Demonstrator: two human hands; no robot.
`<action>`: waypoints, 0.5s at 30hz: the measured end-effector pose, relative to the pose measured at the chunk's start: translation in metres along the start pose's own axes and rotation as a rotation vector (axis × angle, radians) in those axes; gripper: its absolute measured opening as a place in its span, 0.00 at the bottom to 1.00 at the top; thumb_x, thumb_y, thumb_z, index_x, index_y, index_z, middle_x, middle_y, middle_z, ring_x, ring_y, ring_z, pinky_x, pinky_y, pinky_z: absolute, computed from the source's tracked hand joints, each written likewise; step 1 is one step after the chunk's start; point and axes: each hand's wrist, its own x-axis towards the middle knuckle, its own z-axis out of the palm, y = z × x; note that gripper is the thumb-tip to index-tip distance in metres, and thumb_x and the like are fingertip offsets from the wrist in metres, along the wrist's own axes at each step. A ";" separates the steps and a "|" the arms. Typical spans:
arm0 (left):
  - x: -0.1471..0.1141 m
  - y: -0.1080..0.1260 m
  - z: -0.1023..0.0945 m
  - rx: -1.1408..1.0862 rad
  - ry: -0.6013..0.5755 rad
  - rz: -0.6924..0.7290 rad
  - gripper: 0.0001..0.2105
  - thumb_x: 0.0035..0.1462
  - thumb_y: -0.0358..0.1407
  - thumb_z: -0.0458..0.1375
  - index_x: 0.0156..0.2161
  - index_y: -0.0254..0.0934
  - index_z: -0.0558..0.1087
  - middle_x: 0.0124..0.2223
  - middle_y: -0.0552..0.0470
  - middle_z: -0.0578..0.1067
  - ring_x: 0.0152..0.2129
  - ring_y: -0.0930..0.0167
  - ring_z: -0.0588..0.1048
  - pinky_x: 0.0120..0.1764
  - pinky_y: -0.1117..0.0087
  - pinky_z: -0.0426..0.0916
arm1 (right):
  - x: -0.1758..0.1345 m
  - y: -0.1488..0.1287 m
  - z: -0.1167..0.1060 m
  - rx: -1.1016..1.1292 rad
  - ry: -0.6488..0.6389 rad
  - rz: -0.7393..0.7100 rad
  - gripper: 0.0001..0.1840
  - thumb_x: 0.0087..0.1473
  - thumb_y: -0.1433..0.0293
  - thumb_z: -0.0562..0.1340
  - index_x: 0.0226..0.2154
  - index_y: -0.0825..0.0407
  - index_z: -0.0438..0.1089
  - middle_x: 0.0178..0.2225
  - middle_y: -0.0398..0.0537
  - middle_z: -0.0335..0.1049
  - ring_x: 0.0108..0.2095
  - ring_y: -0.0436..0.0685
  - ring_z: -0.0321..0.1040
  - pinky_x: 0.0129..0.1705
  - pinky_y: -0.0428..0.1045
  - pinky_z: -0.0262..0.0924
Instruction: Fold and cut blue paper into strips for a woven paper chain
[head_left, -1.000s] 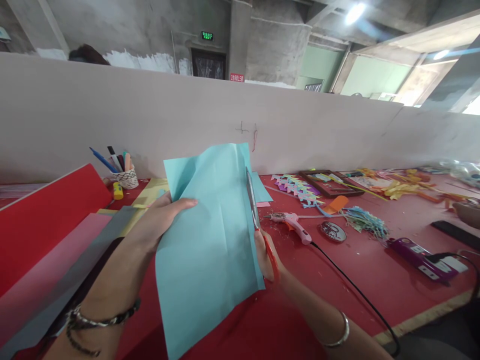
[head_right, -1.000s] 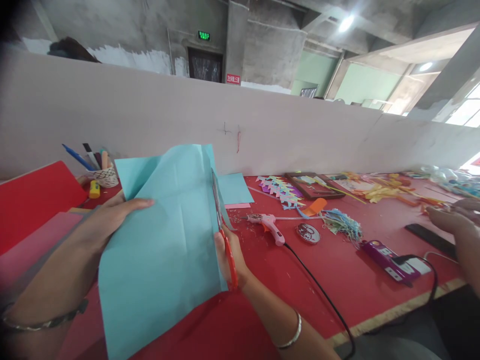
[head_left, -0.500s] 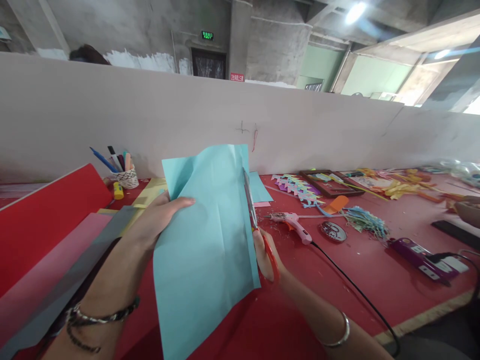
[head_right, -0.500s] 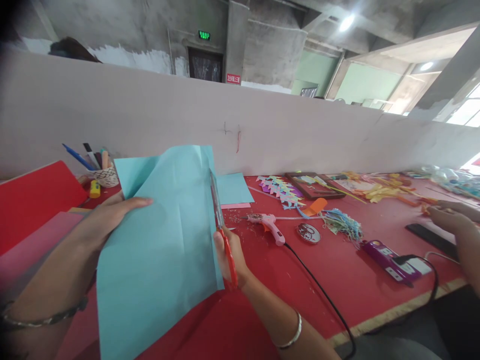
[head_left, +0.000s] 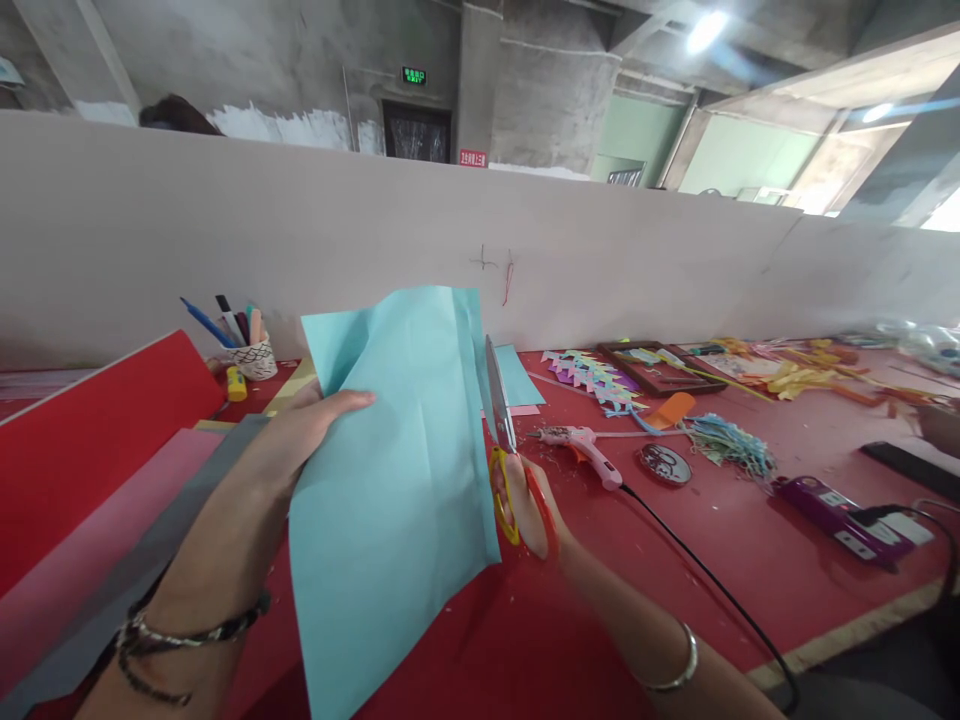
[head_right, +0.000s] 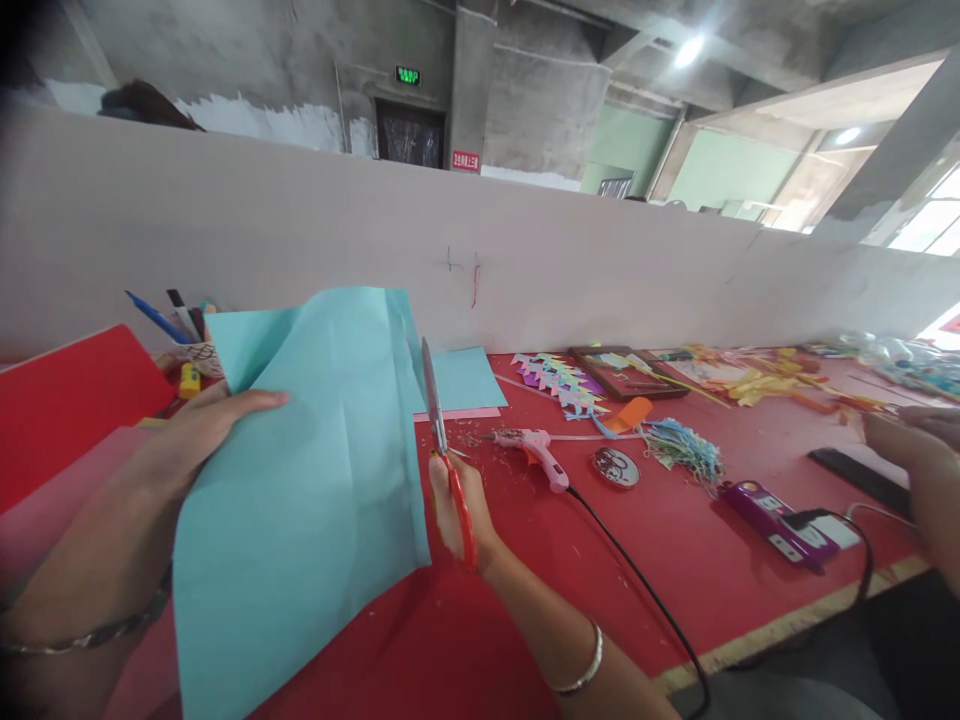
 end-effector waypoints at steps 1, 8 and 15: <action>-0.001 0.001 -0.001 -0.011 0.018 0.008 0.18 0.30 0.33 0.63 0.33 0.36 0.70 0.24 0.57 0.75 0.17 0.71 0.73 0.18 0.74 0.69 | 0.000 -0.001 -0.001 0.003 -0.030 0.006 0.25 0.54 0.48 0.42 0.18 0.49 0.48 0.14 0.37 0.45 0.16 0.47 0.45 0.17 0.44 0.42; -0.008 0.010 0.001 -0.038 0.074 -0.006 0.14 0.34 0.31 0.61 0.32 0.36 0.69 0.23 0.57 0.74 0.14 0.72 0.72 0.16 0.74 0.68 | 0.000 -0.013 -0.008 -0.128 -0.124 -0.123 0.21 0.51 0.51 0.45 0.20 0.49 0.46 0.19 0.39 0.48 0.20 0.48 0.47 0.21 0.45 0.46; -0.006 0.008 -0.002 -0.060 0.079 0.047 0.16 0.33 0.32 0.62 0.34 0.36 0.71 0.23 0.56 0.75 0.16 0.71 0.73 0.18 0.72 0.70 | 0.001 -0.008 -0.007 -0.223 -0.101 -0.243 0.19 0.50 0.51 0.46 0.24 0.49 0.50 0.22 0.42 0.54 0.22 0.51 0.52 0.24 0.47 0.51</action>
